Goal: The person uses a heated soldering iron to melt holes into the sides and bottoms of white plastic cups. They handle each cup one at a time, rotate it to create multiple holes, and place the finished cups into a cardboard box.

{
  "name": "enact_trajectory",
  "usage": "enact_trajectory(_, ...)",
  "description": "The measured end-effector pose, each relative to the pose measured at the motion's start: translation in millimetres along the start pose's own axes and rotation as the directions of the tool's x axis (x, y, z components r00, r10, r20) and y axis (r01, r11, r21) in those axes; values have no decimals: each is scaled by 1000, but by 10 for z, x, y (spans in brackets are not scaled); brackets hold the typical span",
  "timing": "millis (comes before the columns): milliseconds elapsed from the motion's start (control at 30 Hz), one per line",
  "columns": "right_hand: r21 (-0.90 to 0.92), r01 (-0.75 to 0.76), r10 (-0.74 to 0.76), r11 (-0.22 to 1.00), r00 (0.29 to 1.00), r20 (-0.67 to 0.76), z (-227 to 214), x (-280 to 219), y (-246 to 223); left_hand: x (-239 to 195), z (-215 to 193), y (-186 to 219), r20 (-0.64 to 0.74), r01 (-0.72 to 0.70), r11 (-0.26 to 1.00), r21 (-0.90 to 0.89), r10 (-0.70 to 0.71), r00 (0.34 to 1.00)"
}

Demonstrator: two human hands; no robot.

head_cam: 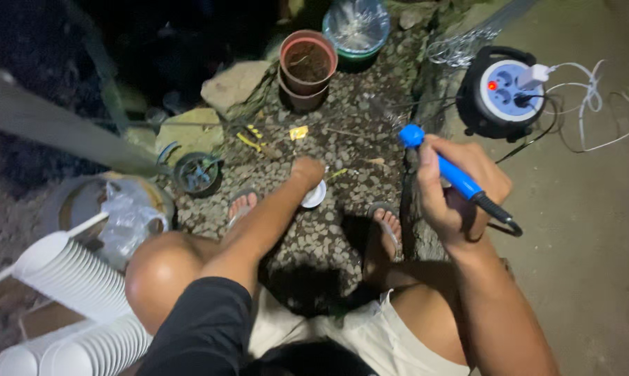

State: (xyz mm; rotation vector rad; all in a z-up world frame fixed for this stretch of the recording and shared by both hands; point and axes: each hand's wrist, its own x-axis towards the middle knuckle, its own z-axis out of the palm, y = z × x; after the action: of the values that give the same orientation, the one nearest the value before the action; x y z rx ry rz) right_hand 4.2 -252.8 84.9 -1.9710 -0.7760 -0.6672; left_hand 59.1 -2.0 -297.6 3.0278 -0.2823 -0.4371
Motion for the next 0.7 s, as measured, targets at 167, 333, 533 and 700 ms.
enact_trajectory(167, -49, -9, 10, 999, 1000, 24, 3, 47, 17, -34, 44, 27, 69, 28, 999, 28, -30, 997)
enact_trajectory(333, -23, -45, 45, 999, 999, -1, 6, 95, 33, -59, -51, 39, -58, -25, 996, 81, 30, 998)
enact_trajectory(533, -1, -79, 79, 997, 997, 15, -12, 55, 54, -129, -14, 4, -37, -2, 999, 45, 3, 999)
enact_trajectory(700, -20, -66, 66, 998, 998, 16, -3, 36, 95, -137, 79, -27, -57, 3, 1000, 18, -2, 998)
